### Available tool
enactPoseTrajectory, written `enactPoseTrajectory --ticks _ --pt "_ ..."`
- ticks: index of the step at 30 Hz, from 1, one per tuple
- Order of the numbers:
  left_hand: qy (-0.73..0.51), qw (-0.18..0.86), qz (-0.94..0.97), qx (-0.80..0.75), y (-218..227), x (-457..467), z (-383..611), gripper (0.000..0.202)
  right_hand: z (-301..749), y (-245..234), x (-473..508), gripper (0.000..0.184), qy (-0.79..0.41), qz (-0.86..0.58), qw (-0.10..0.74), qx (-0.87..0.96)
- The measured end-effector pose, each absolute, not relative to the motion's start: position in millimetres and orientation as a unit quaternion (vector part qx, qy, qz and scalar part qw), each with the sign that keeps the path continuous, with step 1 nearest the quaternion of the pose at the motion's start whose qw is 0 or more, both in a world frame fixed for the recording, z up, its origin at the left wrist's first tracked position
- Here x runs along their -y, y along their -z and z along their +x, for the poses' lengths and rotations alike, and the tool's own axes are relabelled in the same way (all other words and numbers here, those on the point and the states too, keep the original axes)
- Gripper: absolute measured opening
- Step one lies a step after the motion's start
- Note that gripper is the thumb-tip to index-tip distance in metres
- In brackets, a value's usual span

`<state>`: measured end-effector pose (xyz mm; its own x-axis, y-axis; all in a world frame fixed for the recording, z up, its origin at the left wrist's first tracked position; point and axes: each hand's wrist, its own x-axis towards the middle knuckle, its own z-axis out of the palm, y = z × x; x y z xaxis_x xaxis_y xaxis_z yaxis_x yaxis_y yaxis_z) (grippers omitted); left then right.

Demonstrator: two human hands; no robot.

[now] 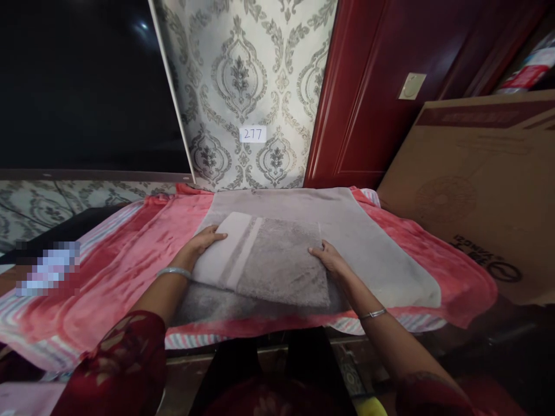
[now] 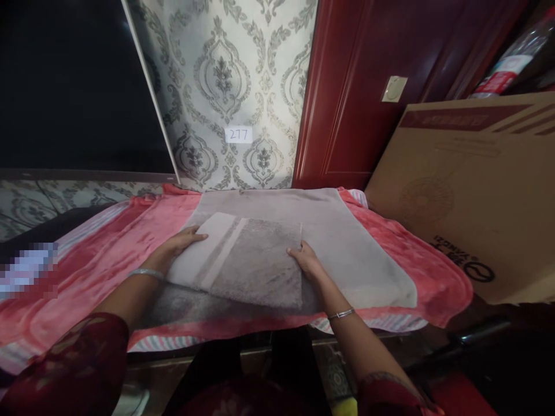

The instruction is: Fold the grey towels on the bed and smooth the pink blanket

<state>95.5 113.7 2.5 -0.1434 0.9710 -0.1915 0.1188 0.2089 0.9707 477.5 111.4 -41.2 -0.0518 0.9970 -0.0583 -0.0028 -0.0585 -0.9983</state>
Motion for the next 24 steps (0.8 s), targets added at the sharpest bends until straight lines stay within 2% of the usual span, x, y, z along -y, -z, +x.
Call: enactPoseTrajectory --ticks 7,11,14,19,24 --pt "-0.491 0.472 0.431 -0.592 -27.8 -101.7 109.5 0.041 494.5 -8.6 -138.7 0.028 -0.521 -0.477 0.453 0.544" --pt "-0.579 0.469 0.393 -0.539 -38.7 -84.6 119.2 0.042 513.2 -41.6 -163.0 0.036 -0.5 -0.434 0.436 0.609" --pt "-0.61 0.491 0.364 -0.504 -28.6 -72.4 132.1 0.041 520.8 -52.6 -181.8 0.043 -0.446 -0.41 0.43 0.67" --pt "-0.551 0.573 0.29 -0.533 20.7 -58.4 158.2 0.03 515.3 -27.2 -199.7 0.041 -0.271 -0.588 0.419 0.637" --pt "-0.55 0.585 0.301 -0.515 41.8 -51.8 162.8 0.034 514.1 11.2 -168.8 0.029 -0.211 -0.614 0.47 0.598"
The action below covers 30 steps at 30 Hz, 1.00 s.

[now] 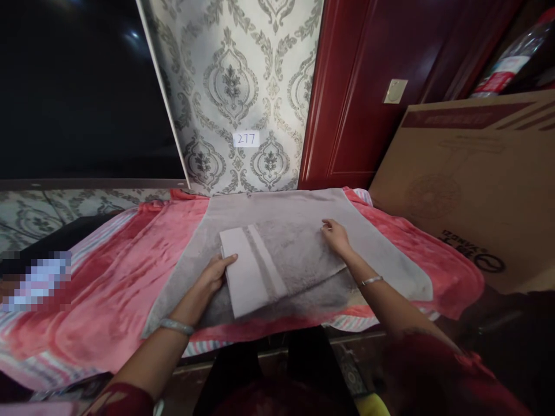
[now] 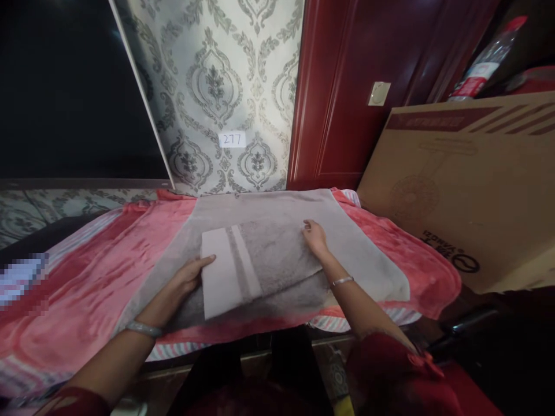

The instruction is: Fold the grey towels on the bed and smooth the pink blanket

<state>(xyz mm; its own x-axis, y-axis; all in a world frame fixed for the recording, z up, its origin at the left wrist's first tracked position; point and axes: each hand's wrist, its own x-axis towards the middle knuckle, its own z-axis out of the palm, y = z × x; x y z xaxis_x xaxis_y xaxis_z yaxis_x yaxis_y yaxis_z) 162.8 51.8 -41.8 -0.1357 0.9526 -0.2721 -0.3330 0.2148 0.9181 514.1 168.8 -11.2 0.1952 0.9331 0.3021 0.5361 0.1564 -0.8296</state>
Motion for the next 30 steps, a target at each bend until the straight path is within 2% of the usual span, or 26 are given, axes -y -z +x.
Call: enactPoseTrajectory --ticks 2,4,6,10,12,14,18,21,26,30 --pt "-0.539 0.606 0.305 -0.499 39.2 -48.7 161.6 0.037 516.4 23.6 -137.2 0.025 -0.232 -0.582 0.505 0.594" --pt "-0.535 0.62 0.304 -0.487 36.0 -45.0 161.9 0.037 516.7 36.5 -96.9 0.033 -0.326 -0.53 0.516 0.589" --pt "-0.544 0.615 0.3 -0.486 33.5 -41.7 164.8 0.036 512.4 50.1 -53.6 0.043 -0.462 -0.493 0.472 0.566" --pt "-0.569 0.592 0.281 -0.497 22.4 -37.4 179.0 0.028 488.9 71.2 16.0 0.058 -0.688 -0.42 0.321 0.497" --pt "-0.59 0.586 0.275 -0.483 11.2 -33.0 190.0 0.027 472.5 74.0 34.7 0.059 -0.763 -0.351 0.304 0.451" --pt "-0.616 0.579 0.278 -0.456 -1.2 -23.7 202.3 0.028 455.5 71.3 43.1 0.058 -0.813 -0.267 0.339 0.391" --pt "-0.654 0.568 0.274 -0.419 -10.3 12.0 225.2 0.034 425.5 60.6 43.5 0.042 -0.825 -0.137 0.496 0.235" --pt "-0.656 0.575 0.236 -0.428 5.2 44.2 236.4 0.041 411.4 58.1 42.5 0.029 -0.795 -0.16 0.574 0.113" --pt "-0.634 0.61 0.166 -0.445 37.6 73.4 237.0 0.033 408.0 65.5 47.0 0.024 -0.801 -0.256 0.54 0.034" --pt "-0.621 0.625 0.122 -0.457 33.4 68.9 220.2 0.018 412.5 70.2 49.3 0.028 -0.815 -0.247 0.523 0.048"
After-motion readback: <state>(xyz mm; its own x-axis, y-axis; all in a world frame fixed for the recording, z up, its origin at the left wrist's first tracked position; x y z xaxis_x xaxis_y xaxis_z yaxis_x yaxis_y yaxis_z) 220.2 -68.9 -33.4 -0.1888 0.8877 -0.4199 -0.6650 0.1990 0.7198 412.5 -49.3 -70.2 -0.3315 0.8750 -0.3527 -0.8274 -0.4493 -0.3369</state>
